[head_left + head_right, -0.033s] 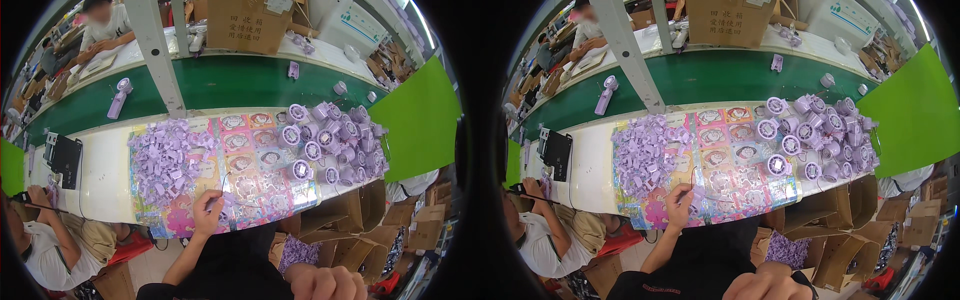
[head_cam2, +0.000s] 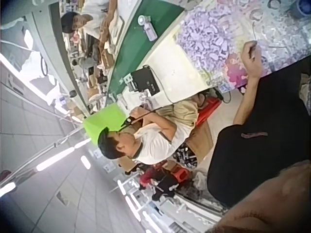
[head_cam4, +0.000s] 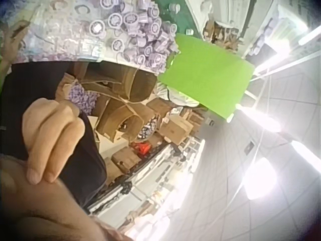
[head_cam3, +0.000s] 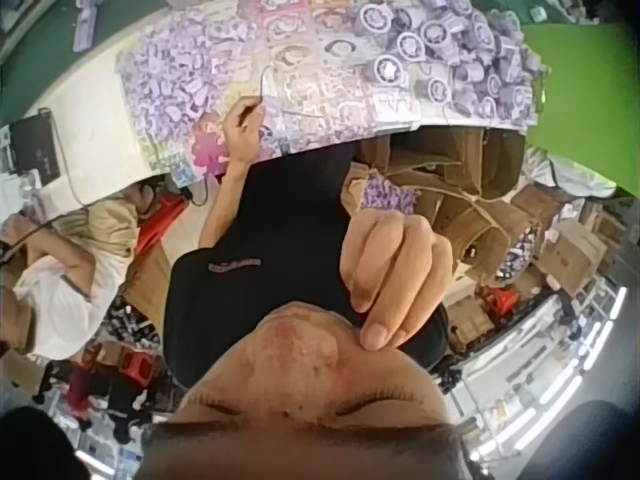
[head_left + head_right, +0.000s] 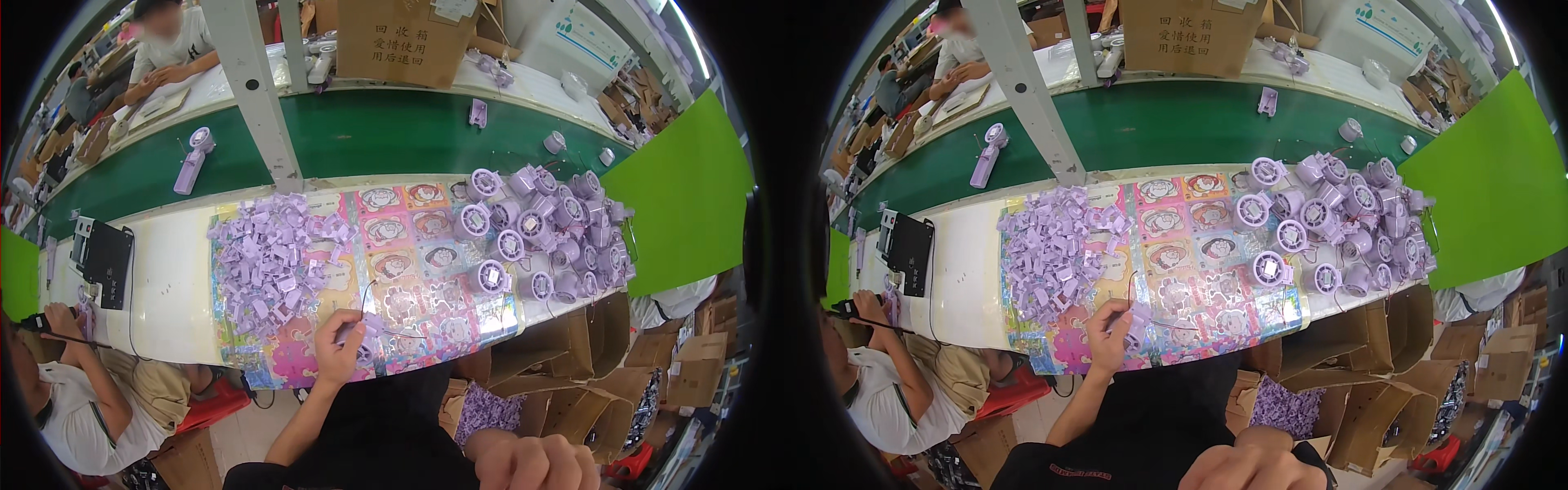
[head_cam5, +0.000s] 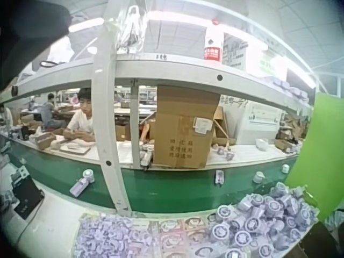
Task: The person assembles small fan components by fitting plastic clips onto fan head units by hand and arranging the assembled parts on the work surface.
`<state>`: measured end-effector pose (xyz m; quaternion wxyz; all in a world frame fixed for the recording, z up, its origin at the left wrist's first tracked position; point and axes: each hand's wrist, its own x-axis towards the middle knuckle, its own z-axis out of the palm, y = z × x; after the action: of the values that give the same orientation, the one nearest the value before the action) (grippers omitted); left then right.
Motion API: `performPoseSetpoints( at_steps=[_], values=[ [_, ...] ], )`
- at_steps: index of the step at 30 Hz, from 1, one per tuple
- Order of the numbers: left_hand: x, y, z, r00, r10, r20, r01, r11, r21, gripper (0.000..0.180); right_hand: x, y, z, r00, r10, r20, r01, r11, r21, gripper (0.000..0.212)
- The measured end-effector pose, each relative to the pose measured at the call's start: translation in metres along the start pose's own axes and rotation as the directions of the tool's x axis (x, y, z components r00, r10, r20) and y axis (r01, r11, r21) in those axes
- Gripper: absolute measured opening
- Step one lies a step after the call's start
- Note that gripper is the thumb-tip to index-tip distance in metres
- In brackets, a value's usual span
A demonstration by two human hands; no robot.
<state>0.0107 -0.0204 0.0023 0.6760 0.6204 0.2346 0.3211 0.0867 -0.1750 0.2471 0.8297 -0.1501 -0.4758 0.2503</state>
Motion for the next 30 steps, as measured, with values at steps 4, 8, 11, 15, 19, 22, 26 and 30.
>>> performPoseSetpoints(
  at_steps=[4,8,11,15,19,22,26,30],
  values=[
    [0.000,0.000,-0.001,1.000,-0.010,0.013,0.010,1.000,-0.003,0.011,0.001,-0.001,-0.008,0.994,0.013,0.108,-0.023,0.996,0.088,0.005],
    [0.001,-0.002,0.000,1.000,0.010,0.016,-0.010,1.000,0.018,0.011,0.000,-0.001,-0.012,0.993,0.014,0.114,-0.029,0.990,0.136,0.004],
    [0.001,-0.002,-0.001,1.000,0.001,0.018,-0.001,1.000,0.017,0.012,0.002,0.000,-0.013,0.990,0.013,0.140,-0.039,0.983,0.179,0.003],
    [0.001,-0.003,-0.001,1.000,0.015,0.015,-0.015,1.000,0.006,0.011,-0.001,0.001,-0.012,0.988,-0.001,0.152,-0.026,0.984,0.174,0.004],
    [0.001,-0.003,-0.003,0.999,0.015,0.030,-0.015,1.000,0.002,0.010,-0.004,0.000,-0.011,0.995,0.013,0.096,-0.027,0.989,0.145,0.002],
    [0.001,-0.003,-0.003,0.998,0.036,0.046,-0.037,0.999,0.018,0.010,-0.002,-0.001,-0.010,0.998,-0.007,0.065,0.000,0.994,0.111,0.001],
    [0.000,-0.002,-0.004,0.999,0.033,0.031,-0.034,0.999,0.030,0.010,-0.005,-0.001,-0.005,0.999,-0.042,0.018,0.040,0.997,0.071,0.001],
    [0.002,-0.003,-0.001,0.999,0.029,0.036,-0.030,0.999,0.019,0.010,-0.005,-0.003,-0.007,0.999,-0.040,0.009,0.040,0.998,0.048,0.004]
  ],
)
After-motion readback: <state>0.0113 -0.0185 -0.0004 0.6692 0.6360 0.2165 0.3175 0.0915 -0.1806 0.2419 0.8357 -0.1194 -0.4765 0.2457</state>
